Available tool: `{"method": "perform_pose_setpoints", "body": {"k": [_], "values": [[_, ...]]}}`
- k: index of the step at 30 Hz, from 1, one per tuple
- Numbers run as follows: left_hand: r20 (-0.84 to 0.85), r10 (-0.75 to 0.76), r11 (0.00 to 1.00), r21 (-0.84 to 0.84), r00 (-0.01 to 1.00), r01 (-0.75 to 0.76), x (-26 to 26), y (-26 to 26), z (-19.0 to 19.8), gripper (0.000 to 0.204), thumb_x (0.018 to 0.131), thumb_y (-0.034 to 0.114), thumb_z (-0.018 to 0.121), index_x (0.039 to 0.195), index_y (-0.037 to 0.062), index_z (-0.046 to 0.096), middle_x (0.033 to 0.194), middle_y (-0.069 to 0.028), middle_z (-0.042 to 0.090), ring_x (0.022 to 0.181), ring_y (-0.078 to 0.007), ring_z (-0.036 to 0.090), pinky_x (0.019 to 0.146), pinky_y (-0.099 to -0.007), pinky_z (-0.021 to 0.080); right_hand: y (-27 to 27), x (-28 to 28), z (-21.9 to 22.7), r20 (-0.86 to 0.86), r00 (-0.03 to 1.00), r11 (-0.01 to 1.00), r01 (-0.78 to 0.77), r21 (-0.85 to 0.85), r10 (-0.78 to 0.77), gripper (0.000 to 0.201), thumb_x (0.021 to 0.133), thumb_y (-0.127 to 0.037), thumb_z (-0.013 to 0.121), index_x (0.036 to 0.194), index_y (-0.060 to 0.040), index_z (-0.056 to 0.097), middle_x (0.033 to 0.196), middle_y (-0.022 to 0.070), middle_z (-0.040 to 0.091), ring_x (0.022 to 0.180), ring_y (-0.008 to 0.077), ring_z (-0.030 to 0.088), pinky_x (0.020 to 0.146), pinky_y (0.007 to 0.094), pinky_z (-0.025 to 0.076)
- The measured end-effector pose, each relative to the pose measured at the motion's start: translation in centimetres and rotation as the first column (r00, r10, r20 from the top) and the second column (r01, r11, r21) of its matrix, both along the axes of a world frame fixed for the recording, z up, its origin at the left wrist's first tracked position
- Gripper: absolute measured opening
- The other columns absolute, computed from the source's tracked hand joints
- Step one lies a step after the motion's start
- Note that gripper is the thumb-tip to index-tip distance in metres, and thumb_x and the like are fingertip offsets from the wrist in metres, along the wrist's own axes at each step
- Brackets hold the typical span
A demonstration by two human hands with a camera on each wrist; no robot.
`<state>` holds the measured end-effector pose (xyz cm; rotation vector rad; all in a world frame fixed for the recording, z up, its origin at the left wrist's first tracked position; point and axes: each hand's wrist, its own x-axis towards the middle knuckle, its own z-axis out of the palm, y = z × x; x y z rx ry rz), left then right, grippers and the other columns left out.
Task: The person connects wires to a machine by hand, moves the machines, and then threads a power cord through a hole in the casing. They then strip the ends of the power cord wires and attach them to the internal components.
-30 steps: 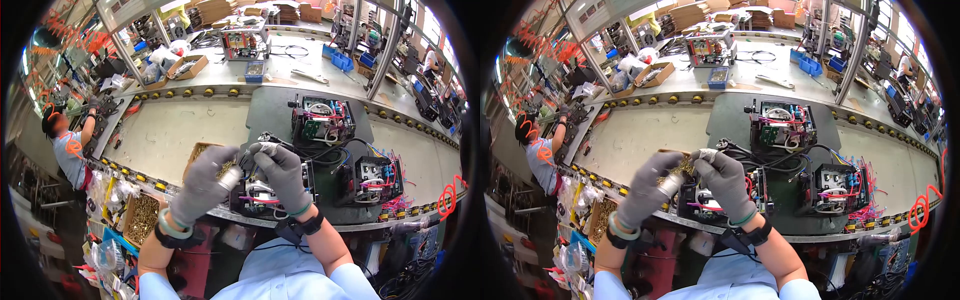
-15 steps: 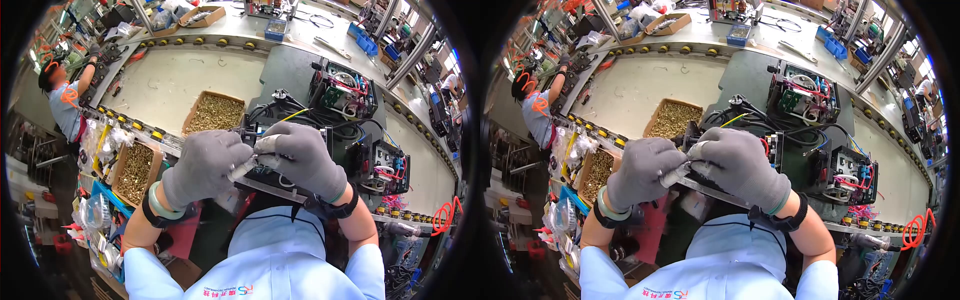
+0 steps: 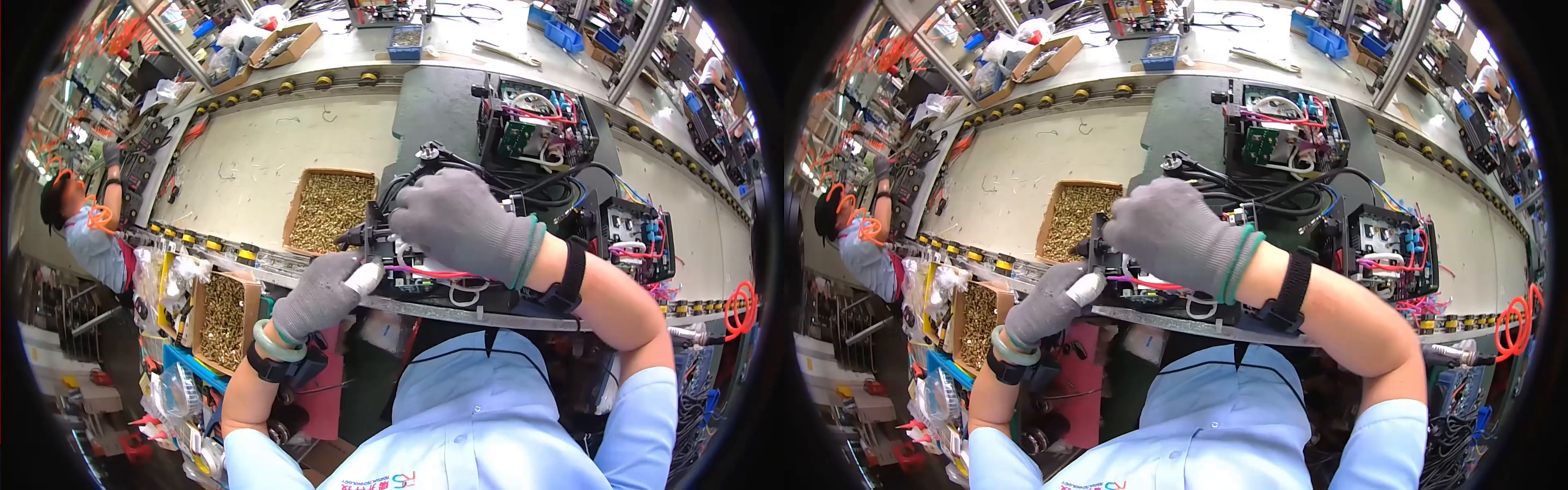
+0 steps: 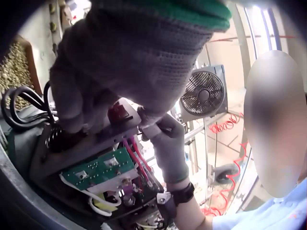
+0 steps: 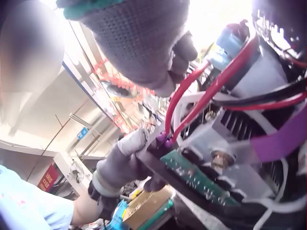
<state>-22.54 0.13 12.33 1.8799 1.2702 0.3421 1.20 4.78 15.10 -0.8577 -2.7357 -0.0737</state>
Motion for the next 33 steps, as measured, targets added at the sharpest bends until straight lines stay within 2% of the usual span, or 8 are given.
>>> {"method": "perform_pose_setpoints", "body": {"k": [2, 3, 6, 10, 14, 17, 22, 33], "values": [[0.107, -0.046, 0.995, -0.080, 0.993, 0.055, -1.1, 0.2, -1.5, 0.035, 0.100, 0.031, 0.055, 0.102, -0.0031, 0.064, 0.079, -0.0105, 0.062, 0.073, -0.0219, 0.057, 0.069, -0.0371, 0.047, -0.7, -0.1, -0.3, 0.080, 0.995, 0.995, 0.061, -0.080, -0.055, 0.007, 0.075, -0.016, 0.068, 0.079, -0.0116, 0.064, 0.081, 0.0061, 0.062, 0.079, 0.0272, 0.068, 0.067, 0.0401, 0.053], [0.079, -0.116, 0.981, 0.166, 0.990, 0.101, -1.3, -0.3, -2.2, 0.014, 0.098, 0.012, 0.059, 0.104, -0.0002, 0.064, 0.087, -0.0153, 0.058, 0.078, -0.0338, 0.059, 0.068, -0.0419, 0.048, -1.2, 0.1, -0.4, 0.060, 0.997, 0.986, 0.065, -0.153, -0.056, 0.008, 0.074, -0.016, 0.069, 0.080, -0.0116, 0.065, 0.082, 0.0055, 0.063, 0.080, 0.0264, 0.069, 0.067, 0.0404, 0.053], [0.158, -0.098, 0.964, 0.259, 0.982, 0.054, -1.4, -0.5, -3.0, 0.020, 0.099, 0.018, 0.061, 0.105, -0.0004, 0.063, 0.086, -0.0159, 0.058, 0.080, -0.0318, 0.059, 0.071, -0.0401, 0.049, -1.4, 0.2, 0.0, 0.060, 0.997, 0.974, 0.059, -0.217, -0.047, 0.008, 0.076, -0.017, 0.068, 0.082, -0.0123, 0.066, 0.083, 0.0044, 0.064, 0.080, 0.0237, 0.069, 0.065, 0.0400, 0.053], [0.255, 0.072, 0.996, -0.075, 0.964, -0.055, -1.4, -0.8, -1.5, 0.030, 0.101, 0.026, 0.060, 0.108, -0.0030, 0.061, 0.087, -0.0135, 0.057, 0.080, -0.0279, 0.059, 0.071, -0.0379, 0.050, -1.2, -1.4, 1.1, 0.069, 0.996, 0.998, -0.054, 0.044, 0.051, 0.006, 0.080, -0.021, 0.064, 0.080, -0.0149, 0.066, 0.079, 0.0037, 0.062, 0.074, 0.0203, 0.066, 0.061, 0.0370, 0.051], [0.264, -0.003, 0.999, -0.042, 0.964, 0.015, -1.8, -0.5, -1.2, 0.032, 0.101, 0.028, 0.059, 0.108, -0.0037, 0.061, 0.090, -0.0135, 0.059, 0.083, -0.0246, 0.061, 0.071, -0.0362, 0.051, -1.9, -1.7, -1.5, 0.019, 1.000, 0.999, 0.022, 0.032, -0.022, 0.007, 0.078, -0.023, 0.066, 0.079, -0.0155, 0.067, 0.081, 0.0022, 0.062, 0.076, 0.0198, 0.065, 0.067, 0.0361, 0.052], [0.063, -0.182, 0.962, 0.216, 0.981, 0.165, -3.0, -0.2, -2.6, 0.031, 0.102, 0.027, 0.058, 0.112, -0.0014, 0.062, 0.095, -0.0127, 0.061, 0.087, -0.0206, 0.062, 0.074, -0.0353, 0.052, -2.2, -1.0, -2.8, -0.121, 0.992, 1.000, 0.022, -0.013, -0.024, 0.008, 0.077, -0.022, 0.067, 0.081, -0.0154, 0.068, 0.086, 0.0012, 0.063, 0.086, 0.0209, 0.065, 0.076, 0.0375, 0.053], [0.353, 0.040, 0.972, -0.232, 0.935, 0.046, -3.2, -0.1, -2.0, 0.035, 0.101, 0.028, 0.057, 0.120, -0.0011, 0.060, 0.105, -0.0074, 0.064, 0.093, -0.0158, 0.059, 0.080, -0.0341, 0.051, -1.9, -0.8, -2.0, -0.092, 0.994, 0.995, 0.042, -0.089, -0.050, 0.008, 0.077, -0.020, 0.067, 0.084, -0.0150, 0.069, 0.086, 0.0014, 0.064, 0.087, 0.0216, 0.066, 0.075, 0.0365, 0.054], [0.368, 0.140, 0.930, -0.368, 0.919, 0.006, -3.4, 0.0, -3.1, 0.072, 0.092, 0.054, 0.064, 0.138, 0.0004, 0.049, 0.125, -0.0128, 0.062, 0.103, -0.0202, 0.067, 0.084, -0.0347, 0.056, -0.8, -0.8, -3.0, -0.133, 0.988, 0.994, -0.091, -0.066, 0.082, 0.010, 0.080, -0.019, 0.068, 0.080, -0.0112, 0.075, 0.079, 0.0069, 0.071, 0.080, 0.0264, 0.073, 0.070, 0.0397, 0.057]]}}
